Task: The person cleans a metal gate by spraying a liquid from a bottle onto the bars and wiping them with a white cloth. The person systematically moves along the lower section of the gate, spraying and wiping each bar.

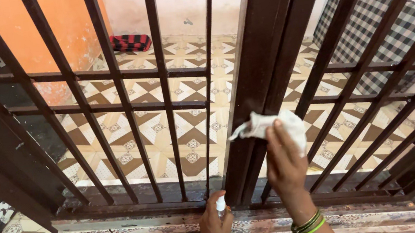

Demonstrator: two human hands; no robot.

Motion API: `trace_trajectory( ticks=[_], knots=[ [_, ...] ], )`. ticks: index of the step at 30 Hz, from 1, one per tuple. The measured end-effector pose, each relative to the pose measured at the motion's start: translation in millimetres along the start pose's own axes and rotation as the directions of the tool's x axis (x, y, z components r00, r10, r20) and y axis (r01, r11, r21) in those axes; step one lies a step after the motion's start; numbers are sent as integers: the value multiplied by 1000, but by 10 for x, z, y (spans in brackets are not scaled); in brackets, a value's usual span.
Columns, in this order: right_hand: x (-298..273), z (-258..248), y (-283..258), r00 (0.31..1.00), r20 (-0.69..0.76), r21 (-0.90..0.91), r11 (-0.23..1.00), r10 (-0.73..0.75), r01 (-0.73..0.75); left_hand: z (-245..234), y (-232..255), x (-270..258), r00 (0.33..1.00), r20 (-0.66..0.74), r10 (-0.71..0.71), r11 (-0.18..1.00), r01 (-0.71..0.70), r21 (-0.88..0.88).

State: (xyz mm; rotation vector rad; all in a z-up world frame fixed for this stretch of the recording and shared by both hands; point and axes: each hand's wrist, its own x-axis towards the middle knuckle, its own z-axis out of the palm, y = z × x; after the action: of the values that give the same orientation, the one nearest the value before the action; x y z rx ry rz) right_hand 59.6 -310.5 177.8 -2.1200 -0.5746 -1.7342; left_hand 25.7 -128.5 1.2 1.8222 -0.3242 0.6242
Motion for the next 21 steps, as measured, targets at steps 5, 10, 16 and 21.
trace_trajectory(
  ticks=[5, 10, 16, 21],
  knots=[
    [-715, 131, -40, 998, 5, -33, 998, -56, 56, 121, -19, 64, 961, 112, -254, 967, 252, 32],
    [-1680, 163, -96, 945, 320, 155, 988, -74, 25, 262, -135, -5, 993, 45, -105, 994, 104, 30],
    [-1408, -23, -71, 894, 402, 264, 960, -199, 95, 327, -121, -86, 998, -53, -45, 999, 45, -16],
    [-250, -62, 4, 981, 115, 110, 984, -155, 143, 254, -58, -76, 984, -48, -172, 970, 161, -181]
  ],
)
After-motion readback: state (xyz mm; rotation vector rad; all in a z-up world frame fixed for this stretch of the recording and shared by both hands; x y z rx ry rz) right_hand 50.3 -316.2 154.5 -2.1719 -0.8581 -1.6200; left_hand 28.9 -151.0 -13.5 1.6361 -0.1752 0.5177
